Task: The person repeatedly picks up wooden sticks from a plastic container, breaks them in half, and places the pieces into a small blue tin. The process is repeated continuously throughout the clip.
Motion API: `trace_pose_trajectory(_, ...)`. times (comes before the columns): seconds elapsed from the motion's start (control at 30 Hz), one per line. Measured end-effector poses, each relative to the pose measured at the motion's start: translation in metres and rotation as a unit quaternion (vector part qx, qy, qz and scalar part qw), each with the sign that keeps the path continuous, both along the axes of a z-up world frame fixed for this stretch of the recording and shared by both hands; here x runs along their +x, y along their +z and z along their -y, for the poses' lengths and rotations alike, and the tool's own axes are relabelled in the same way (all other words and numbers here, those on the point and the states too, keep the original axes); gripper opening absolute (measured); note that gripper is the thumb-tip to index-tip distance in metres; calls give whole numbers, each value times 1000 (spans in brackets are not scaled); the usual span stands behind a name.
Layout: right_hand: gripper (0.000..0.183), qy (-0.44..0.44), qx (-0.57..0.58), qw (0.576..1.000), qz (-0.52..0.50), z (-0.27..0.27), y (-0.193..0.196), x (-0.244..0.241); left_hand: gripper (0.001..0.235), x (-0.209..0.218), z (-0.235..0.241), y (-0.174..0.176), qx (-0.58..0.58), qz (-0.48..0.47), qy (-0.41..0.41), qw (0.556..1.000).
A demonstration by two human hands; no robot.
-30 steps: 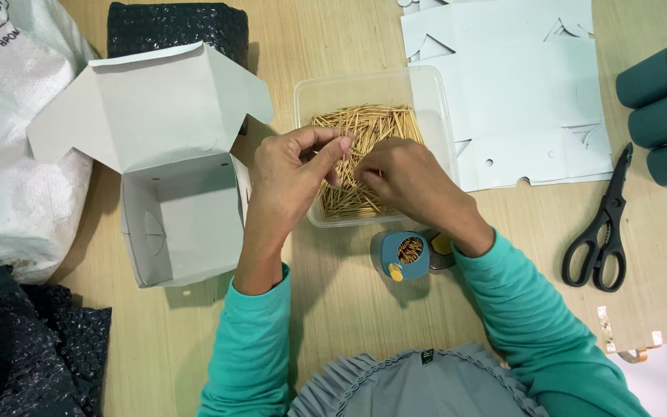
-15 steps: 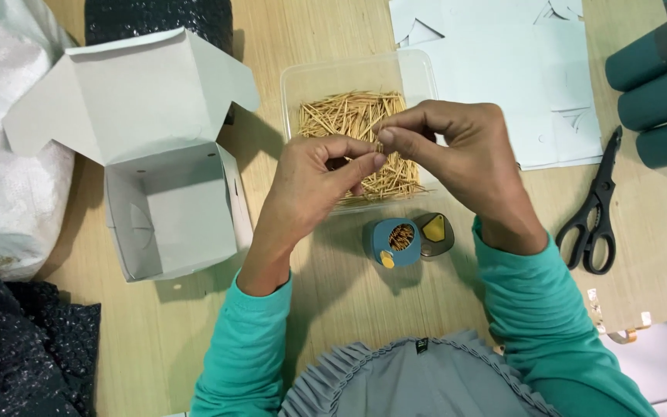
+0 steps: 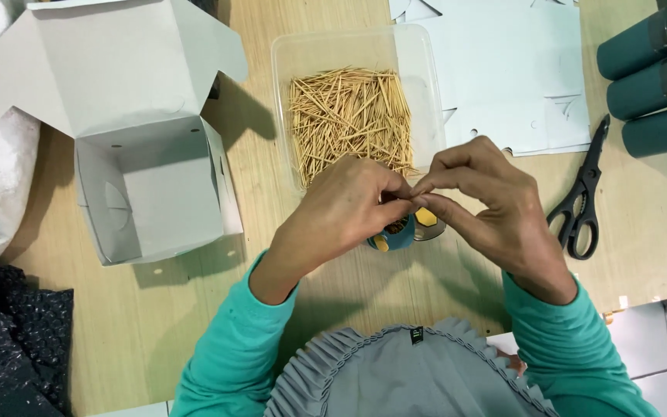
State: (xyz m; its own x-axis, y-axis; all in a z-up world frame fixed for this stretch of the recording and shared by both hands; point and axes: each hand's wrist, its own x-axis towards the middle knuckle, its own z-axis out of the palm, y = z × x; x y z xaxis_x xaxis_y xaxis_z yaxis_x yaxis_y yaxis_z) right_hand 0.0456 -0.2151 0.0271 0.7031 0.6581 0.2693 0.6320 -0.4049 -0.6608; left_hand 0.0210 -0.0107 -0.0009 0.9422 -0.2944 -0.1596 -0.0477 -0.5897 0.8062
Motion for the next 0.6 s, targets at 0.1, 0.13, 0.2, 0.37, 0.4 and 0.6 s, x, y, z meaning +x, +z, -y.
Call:
trace_pose_trajectory(0.1,16,5,5,999,48,6,-16,-1,35,3,5,-4,32,-9,-13,999)
trace_pose_trajectory(0.13,16,4,5,999,49,7,-17,-3,35,3,5,-4,33,-8,-14,999)
trace_pose_trajectory(0.2,14,-1,7,999,46,9,-19,-5,27,2,5,-2,1,-5,-21,1000)
trace_pose_trajectory(0.37,14,9,16,996,91,12,-16,-8,23,0,8,-2,1,11,-26,1000)
trace_pose_trajectory(0.4,13,9,16,995,95,13,-17,-8,24,0,9,-2,5,10,-26,1000)
trace_pose_trajectory(0.6,11,1,102,992,70,7,-41,-5,15,-2,-2,1,-40,-17,-39,998)
